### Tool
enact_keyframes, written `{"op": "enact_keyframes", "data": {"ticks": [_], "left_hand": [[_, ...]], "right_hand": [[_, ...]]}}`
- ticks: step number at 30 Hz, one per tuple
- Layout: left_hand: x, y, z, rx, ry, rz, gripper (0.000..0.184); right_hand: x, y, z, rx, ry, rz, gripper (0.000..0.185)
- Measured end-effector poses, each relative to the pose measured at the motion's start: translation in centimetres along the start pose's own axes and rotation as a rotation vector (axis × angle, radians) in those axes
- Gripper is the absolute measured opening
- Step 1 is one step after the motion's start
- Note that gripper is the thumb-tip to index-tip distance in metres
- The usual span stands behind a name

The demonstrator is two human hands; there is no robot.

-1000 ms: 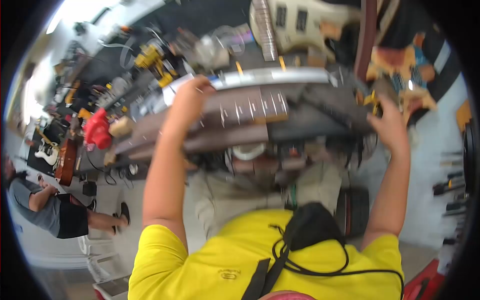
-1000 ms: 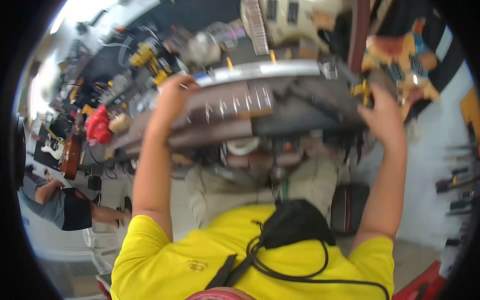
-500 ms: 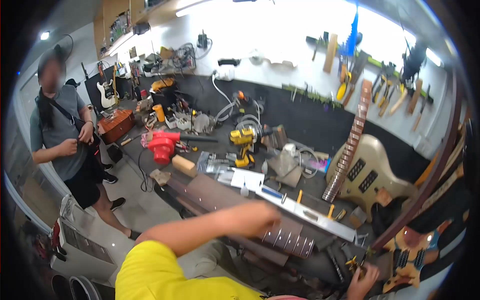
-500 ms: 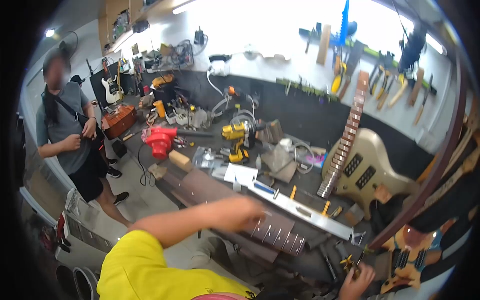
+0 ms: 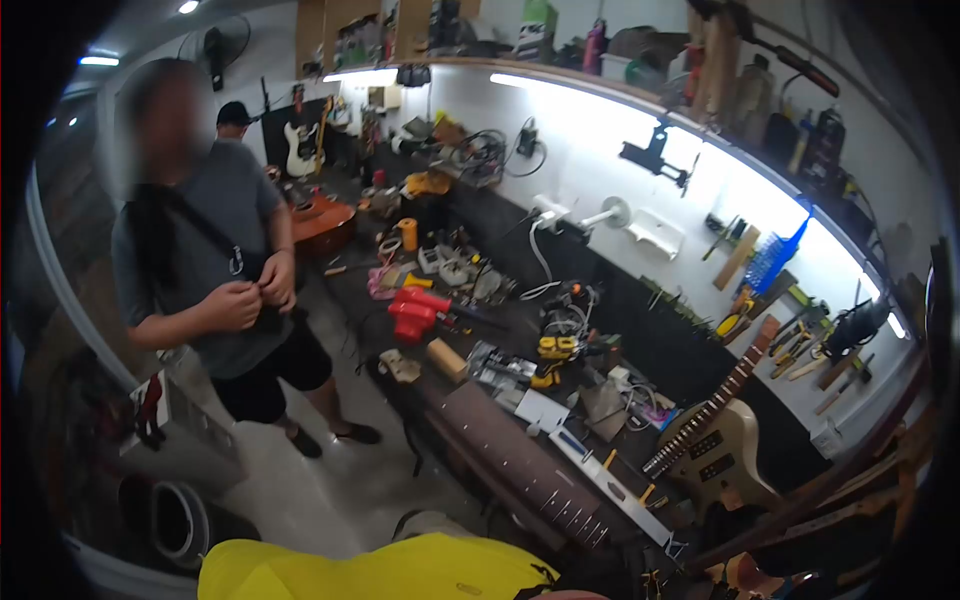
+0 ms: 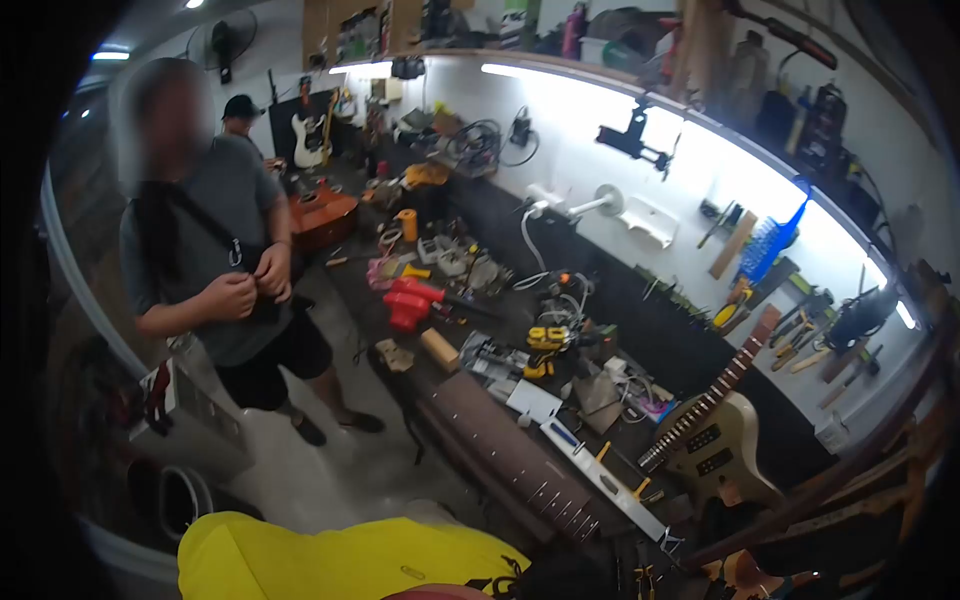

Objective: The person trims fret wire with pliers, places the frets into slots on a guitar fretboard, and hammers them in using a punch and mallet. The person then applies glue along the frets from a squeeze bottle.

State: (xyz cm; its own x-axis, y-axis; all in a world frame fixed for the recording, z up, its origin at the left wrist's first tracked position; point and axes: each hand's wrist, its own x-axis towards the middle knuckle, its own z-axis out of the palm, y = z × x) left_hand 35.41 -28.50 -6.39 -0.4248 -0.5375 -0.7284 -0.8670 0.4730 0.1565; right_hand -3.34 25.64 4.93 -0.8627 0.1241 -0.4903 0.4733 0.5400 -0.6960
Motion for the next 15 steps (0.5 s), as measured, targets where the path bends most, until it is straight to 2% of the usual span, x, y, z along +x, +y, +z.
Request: {"op": "enact_keyframes", "data": {"ticks": [4, 6, 8, 11, 13, 15], "left_hand": [[-3.4, 4.6, -8.4, -0.41, 0.197, 0.146, 0.028], [-6.9, 8.7, -15.8, -0.717, 0.263, 0.312, 0.027], [-10.4, 13.4, -24.1, -1.041, 0.251, 0.576, 0.025], [-16.4, 21.7, -36.1, -1.385, 0.04, 1.095, 0.023], [-19.8, 27.6, -42.5, -1.484, -0.247, 1.391, 0.022], [-22.4, 33.4, -47.3, -1.5, -0.598, 1.568, 0.021]], "right_hand": [[0.8, -1.1, 0.3, -0.039, -0.056, -0.031, 0.023], [1.3, -1.9, 0.7, -0.052, -0.092, -0.043, 0.023], [1.5, -1.8, 0.8, -0.054, -0.104, -0.036, 0.023], [1.8, -1.0, 0.9, -0.042, -0.129, -0.027, 0.023], [2.0, -0.2, 0.5, -0.047, -0.14, -0.029, 0.024], [2.1, 0.8, -0.3, -0.042, -0.141, -0.028, 0.024]]}}
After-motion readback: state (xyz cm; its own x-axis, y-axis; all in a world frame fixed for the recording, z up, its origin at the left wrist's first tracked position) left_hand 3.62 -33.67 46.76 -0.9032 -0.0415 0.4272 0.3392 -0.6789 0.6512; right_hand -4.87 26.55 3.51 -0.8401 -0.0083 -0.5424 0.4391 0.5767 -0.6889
